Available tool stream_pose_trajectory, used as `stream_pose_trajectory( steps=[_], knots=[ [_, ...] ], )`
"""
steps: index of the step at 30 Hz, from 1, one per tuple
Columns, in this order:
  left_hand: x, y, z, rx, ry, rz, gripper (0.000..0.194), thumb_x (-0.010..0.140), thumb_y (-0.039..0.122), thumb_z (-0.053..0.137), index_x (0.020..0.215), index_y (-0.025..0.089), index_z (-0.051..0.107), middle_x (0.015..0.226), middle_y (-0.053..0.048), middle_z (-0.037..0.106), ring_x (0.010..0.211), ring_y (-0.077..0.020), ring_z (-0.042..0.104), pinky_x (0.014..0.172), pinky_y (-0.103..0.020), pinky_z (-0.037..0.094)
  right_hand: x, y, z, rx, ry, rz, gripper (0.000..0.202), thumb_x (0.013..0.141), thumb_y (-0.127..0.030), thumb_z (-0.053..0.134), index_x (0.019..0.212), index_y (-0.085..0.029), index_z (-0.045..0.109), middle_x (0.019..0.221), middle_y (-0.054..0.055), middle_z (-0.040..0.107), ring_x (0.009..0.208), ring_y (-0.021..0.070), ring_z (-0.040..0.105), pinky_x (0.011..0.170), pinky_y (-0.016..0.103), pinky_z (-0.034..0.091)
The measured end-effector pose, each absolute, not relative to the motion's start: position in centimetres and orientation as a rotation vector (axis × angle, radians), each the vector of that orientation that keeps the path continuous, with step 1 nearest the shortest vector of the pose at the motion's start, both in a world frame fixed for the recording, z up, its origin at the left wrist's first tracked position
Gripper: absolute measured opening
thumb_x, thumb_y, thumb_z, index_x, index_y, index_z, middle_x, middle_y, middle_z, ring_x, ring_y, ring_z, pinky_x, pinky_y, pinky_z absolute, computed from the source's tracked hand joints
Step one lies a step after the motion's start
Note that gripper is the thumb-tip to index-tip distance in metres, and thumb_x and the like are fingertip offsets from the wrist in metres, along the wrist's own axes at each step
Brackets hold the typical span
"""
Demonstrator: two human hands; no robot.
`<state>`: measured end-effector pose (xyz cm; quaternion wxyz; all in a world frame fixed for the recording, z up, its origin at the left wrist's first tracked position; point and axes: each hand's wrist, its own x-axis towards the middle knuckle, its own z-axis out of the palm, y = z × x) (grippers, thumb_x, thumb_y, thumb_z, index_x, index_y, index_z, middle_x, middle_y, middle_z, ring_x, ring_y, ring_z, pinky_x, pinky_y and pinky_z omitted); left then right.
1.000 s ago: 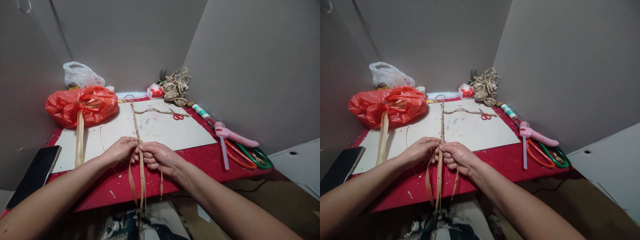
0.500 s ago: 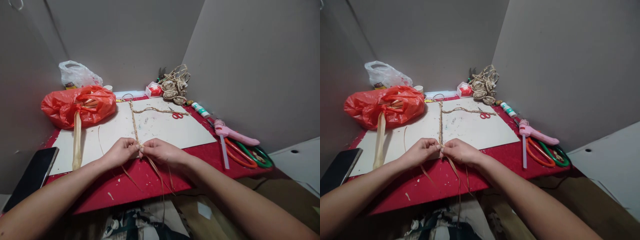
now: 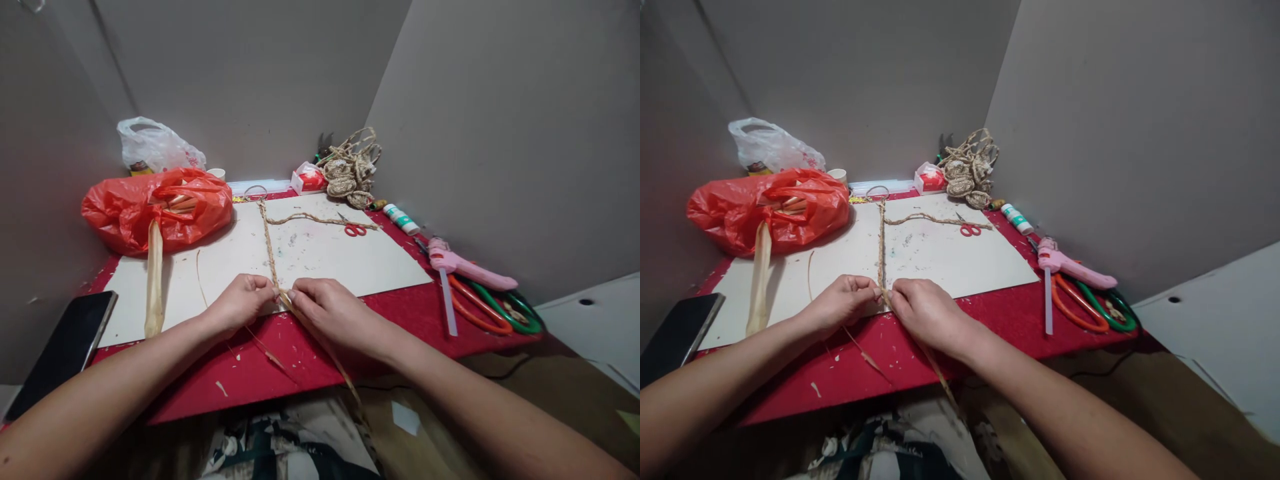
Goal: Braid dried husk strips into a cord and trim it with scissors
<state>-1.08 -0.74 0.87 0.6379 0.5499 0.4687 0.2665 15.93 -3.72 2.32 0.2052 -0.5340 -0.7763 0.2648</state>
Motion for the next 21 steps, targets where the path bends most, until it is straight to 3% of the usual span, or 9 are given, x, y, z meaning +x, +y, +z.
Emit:
stream_pose_trajectory(
  steps=[5, 9, 15, 18, 21],
  knots=[
    [-0.9, -1.2, 1.1, 1.164, 1.016, 0.646, 0.023, 0.074, 0.031, 0.059, 0.060, 0.015, 0.052, 0.039, 0.009, 0.033, 0.034, -0.0025, 0.018, 0.036, -0.021, 0.010, 14.4, -5.1, 0.9, -1.396, -2.068, 0.797, 0.027, 0.090, -0.024, 0.036, 0.075, -0.017, 0.057, 0.074, 0.005, 0.063, 0.066, 0.0144, 0.053, 0.062, 0.025, 0.036],
    [-0.9, -1.5, 1.1, 1.118, 0.958, 0.629, 0.024, 0.075, 0.029, 0.057, 0.057, 0.016, 0.048, 0.039, 0.009, 0.029, 0.033, -0.0028, 0.016, 0.035, -0.021, 0.009, 13.4, -6.3, 0.1, -1.566, -2.189, 0.589, 0.027, 0.091, -0.026, 0.035, 0.090, -0.016, 0.060, 0.079, 0.009, 0.067, 0.065, 0.0164, 0.056, 0.062, 0.027, 0.035],
    [-0.9, -1.7, 1.3, 1.128, 1.000, 0.636, 0.022, 0.073, 0.026, 0.060, 0.059, 0.016, 0.047, 0.040, 0.009, 0.032, 0.034, -0.0016, 0.018, 0.036, -0.020, 0.009, 14.8, -7.7, 2.5, -1.434, -2.484, 0.653, 0.029, 0.090, -0.029, 0.040, 0.070, -0.017, 0.057, 0.063, 0.003, 0.060, 0.055, 0.0127, 0.049, 0.055, 0.026, 0.029],
    [-0.9, -1.6, 1.4, 1.123, 0.974, 0.628, 0.021, 0.073, 0.026, 0.060, 0.059, 0.016, 0.048, 0.040, 0.009, 0.031, 0.034, -0.0019, 0.018, 0.036, -0.021, 0.009, 16.2, -6.4, 3.7, -1.447, -2.211, 0.686, 0.038, 0.092, -0.041, 0.038, 0.066, -0.018, 0.055, 0.059, 0.001, 0.055, 0.055, 0.0115, 0.046, 0.055, 0.024, 0.031],
    [-1.0, -1.4, 1.4, 1.116, 0.946, 0.619, 0.023, 0.073, 0.028, 0.062, 0.060, 0.016, 0.047, 0.042, 0.010, 0.030, 0.035, -0.0022, 0.017, 0.037, -0.021, 0.008, 16.8, -3.9, 3.3, -1.402, -1.967, 0.758, 0.035, 0.090, -0.044, 0.040, 0.074, -0.017, 0.056, 0.069, 0.003, 0.059, 0.063, 0.0129, 0.050, 0.059, 0.024, 0.036]
  ],
)
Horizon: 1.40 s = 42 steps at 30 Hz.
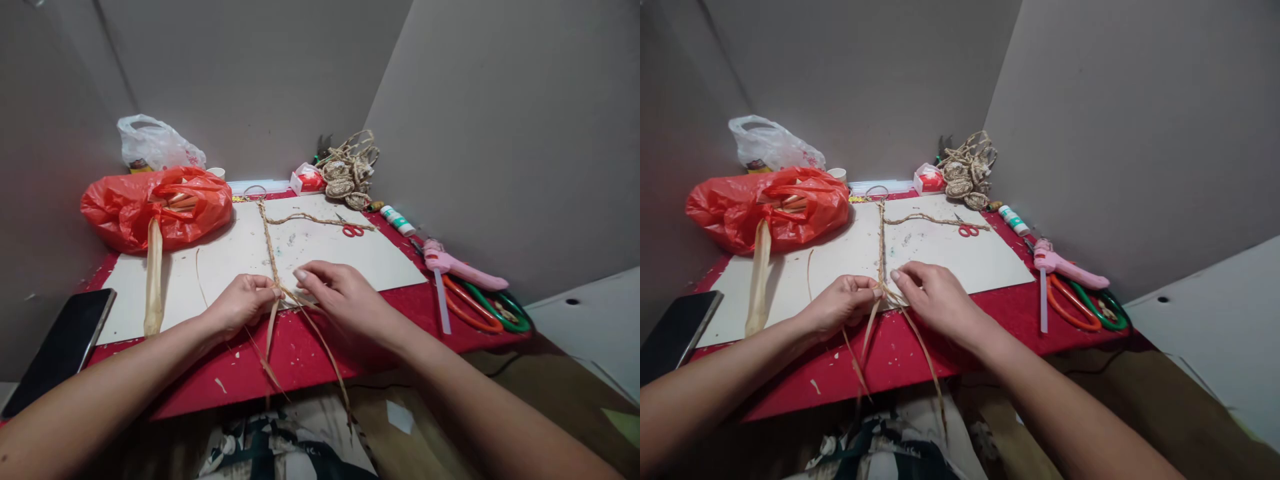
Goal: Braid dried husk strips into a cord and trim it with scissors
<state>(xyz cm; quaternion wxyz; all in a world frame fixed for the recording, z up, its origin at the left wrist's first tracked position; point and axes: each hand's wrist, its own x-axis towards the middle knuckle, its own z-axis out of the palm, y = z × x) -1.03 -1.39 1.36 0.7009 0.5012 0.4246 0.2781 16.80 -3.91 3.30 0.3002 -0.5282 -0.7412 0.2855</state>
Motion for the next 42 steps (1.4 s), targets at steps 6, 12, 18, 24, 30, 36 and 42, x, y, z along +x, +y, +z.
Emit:
stream_pose_trajectory(
  steps=[6, 12, 18, 24, 30, 36, 42],
  knots=[
    [-1.2, -1.3, 0.9, 1.191, 0.921, 0.615, 0.020, 0.073, 0.032, 0.062, 0.067, 0.015, 0.053, 0.042, 0.010, 0.030, 0.037, -0.0032, 0.016, 0.038, -0.022, 0.009, 15.7, 0.1, 1.0, -1.340, -1.966, 1.471, 0.037, 0.086, -0.047, 0.042, 0.064, -0.017, 0.047, 0.049, -0.005, 0.038, 0.042, 0.0070, 0.030, 0.042, 0.022, 0.023],
    [-1.6, -1.0, 1.3, 1.285, 1.006, 0.541, 0.028, 0.069, 0.036, 0.064, 0.059, 0.016, 0.049, 0.043, 0.009, 0.030, 0.038, -0.0029, 0.017, 0.039, -0.022, 0.009, 15.7, 1.1, 0.4, -1.176, -2.010, 1.648, 0.038, 0.084, -0.042, 0.046, 0.055, -0.018, 0.037, 0.048, -0.007, 0.030, 0.043, 0.0053, 0.023, 0.042, 0.022, 0.018],
    [-3.0, -0.4, 2.6, 1.359, 1.044, 0.409, 0.024, 0.077, 0.038, 0.055, 0.072, 0.015, 0.060, 0.041, 0.009, 0.029, 0.036, -0.0048, 0.017, 0.038, -0.021, 0.011, 16.0, 0.6, 0.0, -1.059, -1.578, 1.943, 0.031, 0.083, -0.039, 0.048, 0.061, -0.018, 0.044, 0.047, -0.009, 0.030, 0.038, 0.0047, 0.019, 0.036, 0.021, 0.012],
    [-7.3, 0.1, 5.3, 1.591, 1.267, 0.159, 0.029, 0.078, 0.039, 0.052, 0.075, 0.013, 0.065, 0.043, 0.006, 0.036, 0.035, -0.0056, 0.023, 0.037, -0.021, 0.016, 15.9, 0.4, 0.3, -1.057, -1.392, 2.092, 0.035, 0.081, -0.038, 0.051, 0.055, -0.019, 0.037, 0.043, -0.009, 0.030, 0.034, 0.0033, 0.018, 0.034, 0.018, 0.011],
    [-10.7, 3.4, 6.3, 1.873, 1.880, 0.172, 0.024, 0.073, 0.034, 0.055, 0.057, 0.015, 0.057, 0.044, -0.001, 0.050, 0.034, -0.0105, 0.040, 0.040, -0.024, 0.024, 15.8, 0.5, -0.2, -1.018, -1.430, 2.101, 0.035, 0.079, -0.042, 0.054, 0.058, -0.018, 0.039, 0.043, -0.010, 0.031, 0.036, 0.0026, 0.018, 0.035, 0.017, 0.011],
    [-11.0, 6.6, 4.3, 1.956, 2.026, 0.325, 0.018, 0.060, 0.021, 0.065, 0.047, 0.016, 0.054, 0.042, 0.000, 0.047, 0.045, -0.0116, 0.043, 0.048, -0.024, 0.026, 15.9, 0.5, -0.3, -1.009, -1.463, 2.085, 0.036, 0.079, -0.043, 0.055, 0.057, -0.018, 0.039, 0.043, -0.009, 0.032, 0.035, 0.0027, 0.020, 0.035, 0.017, 0.012],
    [-10.6, 6.0, 4.5, 1.902, 1.746, 0.526, 0.006, 0.066, 0.020, 0.061, 0.067, 0.015, 0.059, 0.060, 0.000, 0.058, 0.057, -0.0108, 0.049, 0.057, -0.022, 0.035, 15.8, 0.6, -0.2, -1.019, -1.453, 2.108, 0.037, 0.081, -0.040, 0.053, 0.055, -0.019, 0.038, 0.040, -0.009, 0.030, 0.034, 0.0029, 0.018, 0.033, 0.017, 0.011]
  ],
)
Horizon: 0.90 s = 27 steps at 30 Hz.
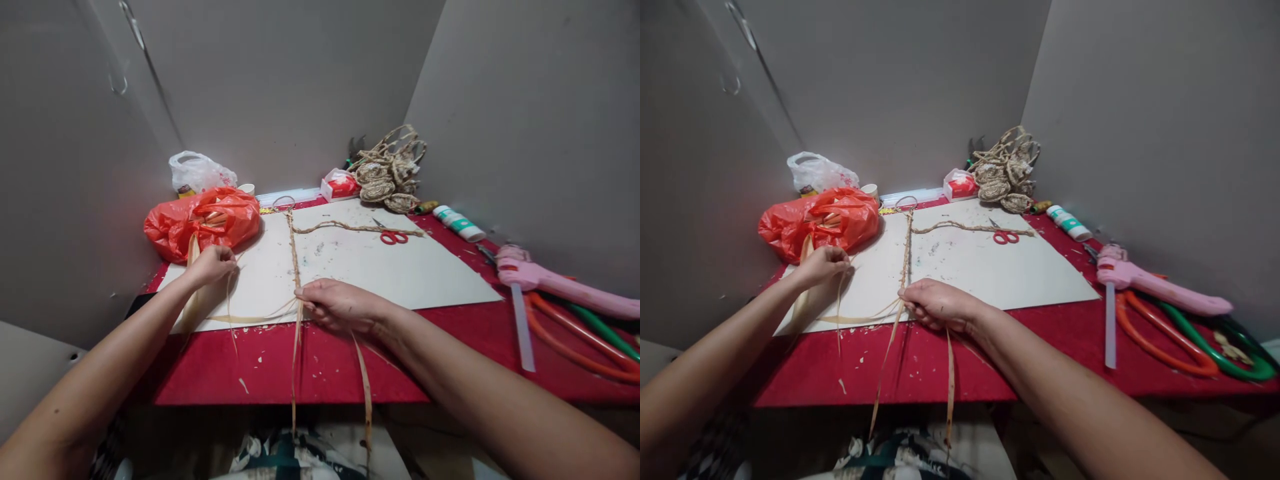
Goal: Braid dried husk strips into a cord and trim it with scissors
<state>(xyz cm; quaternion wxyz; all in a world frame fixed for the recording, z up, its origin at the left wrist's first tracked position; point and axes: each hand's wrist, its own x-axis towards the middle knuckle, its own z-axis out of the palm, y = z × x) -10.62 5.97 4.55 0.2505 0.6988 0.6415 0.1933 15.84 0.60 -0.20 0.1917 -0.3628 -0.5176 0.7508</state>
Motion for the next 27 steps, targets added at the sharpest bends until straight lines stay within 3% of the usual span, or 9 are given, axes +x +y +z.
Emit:
stream_pose_trajectory(
  steps=[2, 6, 11, 16, 22, 27],
  knots=[
    [-9.7, 4.8, 5.8, 1.798, 1.496, 0.627, 0.010, 0.066, 0.022, 0.062, 0.070, 0.015, 0.057, 0.068, -0.002, 0.061, 0.065, -0.0118, 0.054, 0.065, -0.023, 0.039, 15.8, 0.6, -0.1, -1.024, -1.451, 2.112, 0.036, 0.082, -0.039, 0.052, 0.055, -0.019, 0.039, 0.039, -0.009, 0.030, 0.033, 0.0029, 0.019, 0.033, 0.017, 0.011],
    [-6.7, 1.8, 7.3, 1.682, 1.067, 0.440, 0.013, 0.069, 0.023, 0.065, 0.072, 0.013, 0.058, 0.084, -0.006, 0.064, 0.084, -0.0147, 0.058, 0.079, -0.027, 0.041, 15.8, 0.5, 0.1, -1.048, -1.410, 2.126, 0.033, 0.081, -0.038, 0.051, 0.057, -0.019, 0.039, 0.041, -0.009, 0.031, 0.033, 0.0028, 0.018, 0.033, 0.017, 0.012],
    [-4.0, -0.2, 4.9, 1.514, 0.990, 0.352, 0.009, 0.069, 0.019, 0.064, 0.071, 0.012, 0.057, 0.064, 0.002, 0.059, 0.058, -0.0073, 0.052, 0.063, -0.021, 0.039, 15.7, 0.3, 0.4, -1.050, -1.395, 2.116, 0.031, 0.079, -0.039, 0.053, 0.059, -0.018, 0.041, 0.044, -0.010, 0.031, 0.035, 0.0026, 0.019, 0.033, 0.016, 0.014],
    [-3.6, -0.4, 3.1, 1.109, 0.937, 0.440, 0.017, 0.062, 0.016, 0.067, 0.066, 0.012, 0.051, 0.066, -0.005, 0.065, 0.056, -0.0118, 0.061, 0.059, -0.025, 0.047, 15.8, 0.3, 0.3, -1.018, -1.385, 2.130, 0.033, 0.076, -0.042, 0.056, 0.059, -0.019, 0.040, 0.044, -0.010, 0.031, 0.035, 0.0023, 0.017, 0.033, 0.016, 0.012],
    [-3.7, -0.3, 3.0, 1.199, 1.048, 0.455, 0.016, 0.063, 0.017, 0.066, 0.065, 0.013, 0.052, 0.061, -0.003, 0.063, 0.040, -0.0055, 0.049, 0.039, -0.017, 0.037, 15.7, 0.4, 0.3, -1.025, -1.364, 2.153, 0.036, 0.077, -0.045, 0.057, 0.060, -0.019, 0.039, 0.044, -0.011, 0.028, 0.035, 0.0022, 0.015, 0.033, 0.016, 0.010],
    [-4.1, -0.1, 2.6, 1.234, 1.013, 0.468, 0.026, 0.065, 0.022, 0.069, 0.085, 0.015, 0.054, 0.057, 0.001, 0.061, 0.037, -0.0058, 0.045, 0.037, -0.016, 0.032, 15.6, 0.3, 0.6, -1.028, -1.329, 2.179, 0.035, 0.076, -0.045, 0.058, 0.062, -0.019, 0.039, 0.044, -0.011, 0.028, 0.036, 0.0024, 0.014, 0.034, 0.016, 0.009]
  ],
)
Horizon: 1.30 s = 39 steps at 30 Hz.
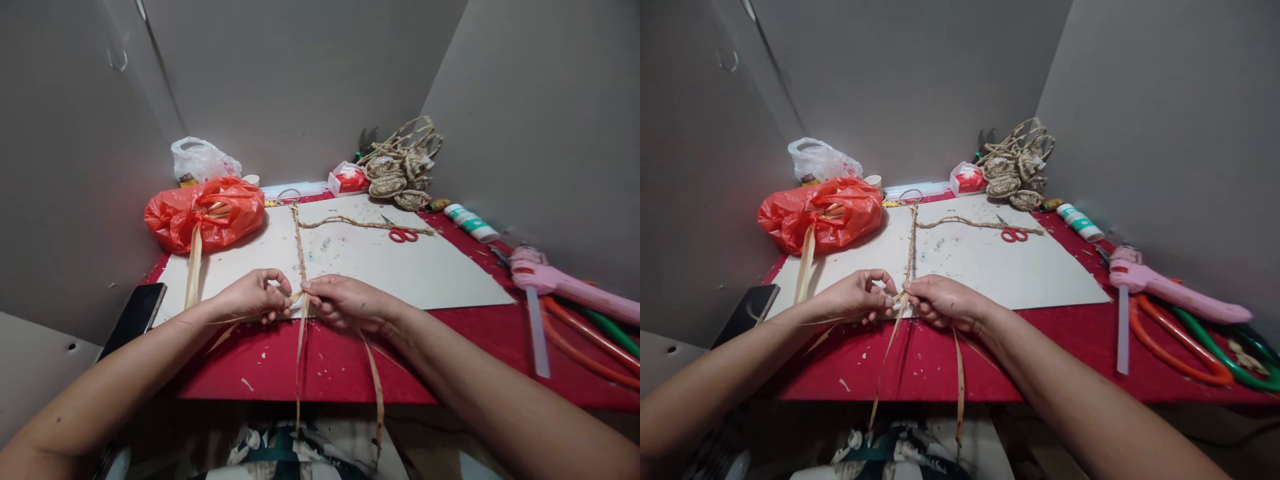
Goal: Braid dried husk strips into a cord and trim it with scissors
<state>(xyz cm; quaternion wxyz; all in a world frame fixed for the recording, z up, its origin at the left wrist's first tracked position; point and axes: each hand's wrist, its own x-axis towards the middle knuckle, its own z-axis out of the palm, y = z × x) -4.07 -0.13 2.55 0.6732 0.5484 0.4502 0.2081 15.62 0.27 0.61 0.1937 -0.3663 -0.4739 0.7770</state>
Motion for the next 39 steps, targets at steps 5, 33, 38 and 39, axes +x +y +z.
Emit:
stream_pose_trajectory(
  steps=[5, 33, 38, 39],
  knots=[
    [-4.2, -0.2, 2.3, 1.301, 1.050, 0.459, 0.016, 0.072, 0.027, 0.063, 0.078, 0.013, 0.059, 0.043, 0.006, 0.046, 0.033, -0.0038, 0.032, 0.035, -0.017, 0.021, 15.4, 0.1, 0.4, -1.030, -1.412, 2.094, 0.036, 0.077, -0.046, 0.056, 0.059, -0.019, 0.039, 0.044, -0.010, 0.030, 0.036, 0.0034, 0.017, 0.035, 0.019, 0.009],
    [2.4, -7.5, 1.5, 3.364, 1.630, -0.271, 0.029, 0.081, 0.001, 0.036, 0.098, -0.003, 0.059, 0.071, -0.015, 0.061, 0.060, -0.0200, 0.061, 0.045, -0.025, 0.043, 14.2, -1.5, -0.4, -0.980, -0.998, 2.136, 0.029, 0.066, -0.022, 0.060, 0.051, -0.018, 0.036, 0.040, -0.011, 0.025, 0.037, 0.0008, 0.014, 0.037, 0.018, 0.005],
    [1.5, -10.3, 1.0, 3.344, 1.552, -0.313, 0.042, 0.078, 0.003, 0.041, 0.118, -0.007, 0.051, 0.085, -0.019, 0.064, 0.067, -0.0206, 0.061, 0.051, -0.028, 0.046, 14.1, -1.7, -0.1, -0.979, -0.996, 2.134, 0.026, 0.070, -0.021, 0.057, 0.053, -0.018, 0.038, 0.040, -0.011, 0.025, 0.037, 0.0008, 0.012, 0.036, 0.017, 0.005],
    [1.1, -10.8, 1.4, 3.322, 1.433, -0.241, 0.041, 0.079, 0.007, 0.044, 0.116, -0.006, 0.053, 0.082, -0.017, 0.064, 0.066, -0.0204, 0.060, 0.052, -0.029, 0.046, 14.1, -1.8, 0.0, -0.975, -1.005, 2.123, 0.024, 0.071, -0.022, 0.057, 0.054, -0.017, 0.041, 0.040, -0.011, 0.025, 0.037, 0.0009, 0.011, 0.036, 0.017, 0.005]
  ],
)
